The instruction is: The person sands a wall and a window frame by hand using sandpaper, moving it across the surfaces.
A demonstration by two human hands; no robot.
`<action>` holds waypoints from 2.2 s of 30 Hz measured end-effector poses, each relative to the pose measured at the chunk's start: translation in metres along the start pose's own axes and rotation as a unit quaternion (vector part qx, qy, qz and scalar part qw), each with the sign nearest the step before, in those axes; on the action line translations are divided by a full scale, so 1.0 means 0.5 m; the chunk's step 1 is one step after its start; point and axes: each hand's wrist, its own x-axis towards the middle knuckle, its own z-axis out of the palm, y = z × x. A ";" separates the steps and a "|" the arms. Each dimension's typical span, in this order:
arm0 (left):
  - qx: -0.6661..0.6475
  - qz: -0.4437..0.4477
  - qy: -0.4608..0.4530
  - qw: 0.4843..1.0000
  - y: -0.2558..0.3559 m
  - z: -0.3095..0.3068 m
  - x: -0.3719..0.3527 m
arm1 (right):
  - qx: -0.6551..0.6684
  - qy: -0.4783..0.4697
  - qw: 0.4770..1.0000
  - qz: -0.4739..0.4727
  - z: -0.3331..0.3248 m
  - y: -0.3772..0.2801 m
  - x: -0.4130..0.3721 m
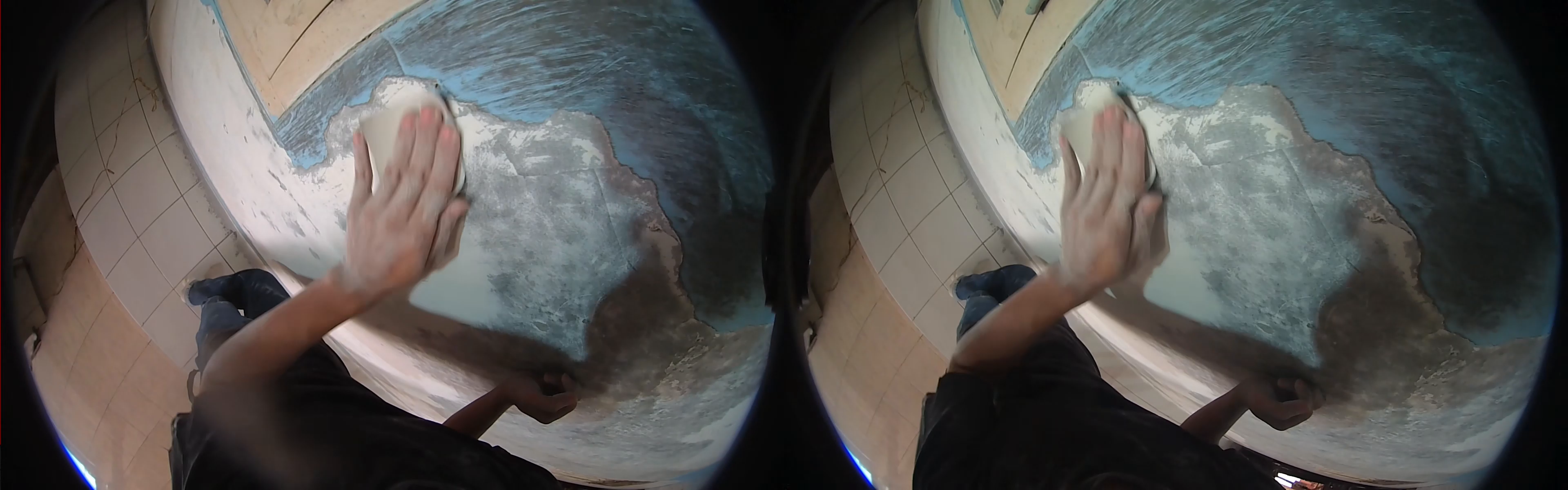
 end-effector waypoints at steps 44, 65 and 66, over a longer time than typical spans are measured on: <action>-0.013 0.026 -0.023 0.999 0.016 -0.002 0.010 | 0.001 -0.034 0.998 -0.059 0.003 -0.010 0.004; -0.018 0.062 -0.042 0.997 0.016 -0.003 0.023 | 0.030 -0.033 0.996 -0.074 0.005 -0.007 0.005; -0.035 0.058 -0.025 0.997 0.019 0.000 0.034 | 0.016 -0.034 0.996 -0.083 0.004 -0.006 0.005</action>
